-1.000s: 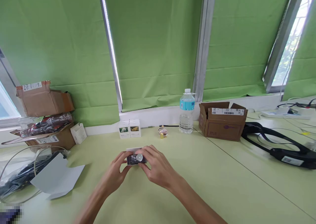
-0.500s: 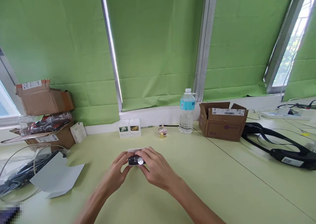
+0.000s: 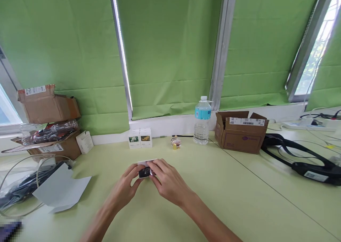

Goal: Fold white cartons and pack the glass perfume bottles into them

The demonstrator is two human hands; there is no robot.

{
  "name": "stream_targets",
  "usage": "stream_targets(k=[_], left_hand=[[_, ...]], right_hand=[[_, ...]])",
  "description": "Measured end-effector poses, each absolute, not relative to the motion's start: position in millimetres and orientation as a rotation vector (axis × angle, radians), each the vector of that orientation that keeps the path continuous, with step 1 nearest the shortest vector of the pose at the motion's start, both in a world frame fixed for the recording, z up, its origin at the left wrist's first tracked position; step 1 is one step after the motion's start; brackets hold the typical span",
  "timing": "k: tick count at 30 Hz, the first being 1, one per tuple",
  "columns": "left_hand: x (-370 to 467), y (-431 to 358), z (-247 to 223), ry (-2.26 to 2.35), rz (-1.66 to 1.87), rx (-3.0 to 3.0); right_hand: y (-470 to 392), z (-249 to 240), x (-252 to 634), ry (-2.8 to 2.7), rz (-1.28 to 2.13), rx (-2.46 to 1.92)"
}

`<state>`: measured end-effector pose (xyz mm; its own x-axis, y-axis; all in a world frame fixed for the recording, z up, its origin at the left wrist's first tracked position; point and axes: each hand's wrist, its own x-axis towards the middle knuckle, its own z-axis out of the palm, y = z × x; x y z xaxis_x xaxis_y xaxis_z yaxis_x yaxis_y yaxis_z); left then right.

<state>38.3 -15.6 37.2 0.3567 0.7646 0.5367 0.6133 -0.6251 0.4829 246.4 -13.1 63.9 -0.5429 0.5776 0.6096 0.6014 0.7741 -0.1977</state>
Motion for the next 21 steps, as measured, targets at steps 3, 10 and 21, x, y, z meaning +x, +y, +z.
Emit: stream_targets(k=[3,10,21], left_hand=[[38.7,-16.1,39.1,1.239,1.129,2.409],[37.7,-13.4,35.0,1.223,1.143,2.414],[37.4,-12.3,31.1,1.22,1.138,2.449]], right_hand=[[-10.6,59.2,246.2,-2.236,-0.032,-0.851],[-4.9,52.7,245.4,-2.249,-0.162,-0.773],[-5.4,52.0,243.3,-2.309,-0.254,-0.784]])
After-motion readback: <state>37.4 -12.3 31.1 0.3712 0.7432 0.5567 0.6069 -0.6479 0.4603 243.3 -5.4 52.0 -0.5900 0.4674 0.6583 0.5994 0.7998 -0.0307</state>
